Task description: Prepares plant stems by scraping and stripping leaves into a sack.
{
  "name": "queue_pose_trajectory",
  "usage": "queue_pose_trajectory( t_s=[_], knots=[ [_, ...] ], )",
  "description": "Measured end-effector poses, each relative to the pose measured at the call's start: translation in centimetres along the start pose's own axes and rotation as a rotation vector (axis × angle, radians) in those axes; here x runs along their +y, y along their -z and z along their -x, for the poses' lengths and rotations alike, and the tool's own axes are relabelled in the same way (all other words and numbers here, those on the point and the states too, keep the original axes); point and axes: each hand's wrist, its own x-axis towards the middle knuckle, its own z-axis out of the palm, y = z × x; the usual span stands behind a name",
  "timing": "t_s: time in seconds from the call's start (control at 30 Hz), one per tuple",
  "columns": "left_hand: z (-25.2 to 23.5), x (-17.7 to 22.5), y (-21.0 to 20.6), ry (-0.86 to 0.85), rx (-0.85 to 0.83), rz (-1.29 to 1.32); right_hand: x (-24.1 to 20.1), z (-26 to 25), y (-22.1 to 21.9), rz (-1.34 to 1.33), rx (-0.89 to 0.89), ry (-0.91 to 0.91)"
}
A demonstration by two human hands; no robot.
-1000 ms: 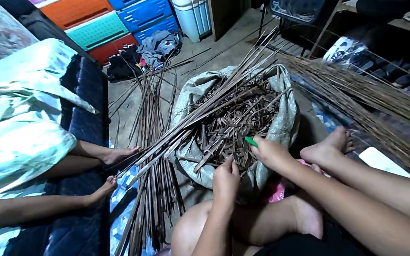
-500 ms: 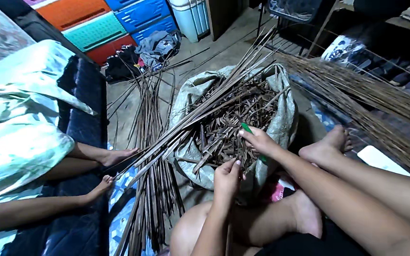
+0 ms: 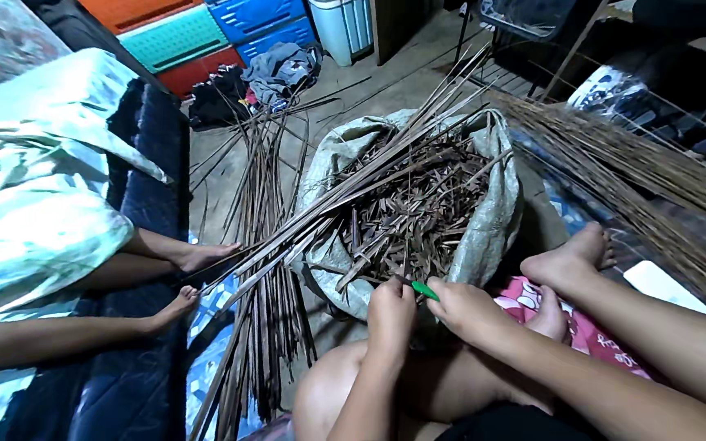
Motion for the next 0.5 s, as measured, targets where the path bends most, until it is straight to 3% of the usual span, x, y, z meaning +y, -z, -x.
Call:
queue_pose_trajectory(
  t_s=[0.33, 0.5],
  knots=[
    [-1.2, -0.2, 0.2, 0.003, 0.035, -0.035, -0.7, -4.5, 0.4, 0.183, 0.184, -0.030],
    [-0.8, -0.5, 0.1, -0.004, 0.047, 0.014, 0.1, -7.9, 4.5, 0.125, 0.273, -0.194]
  ],
)
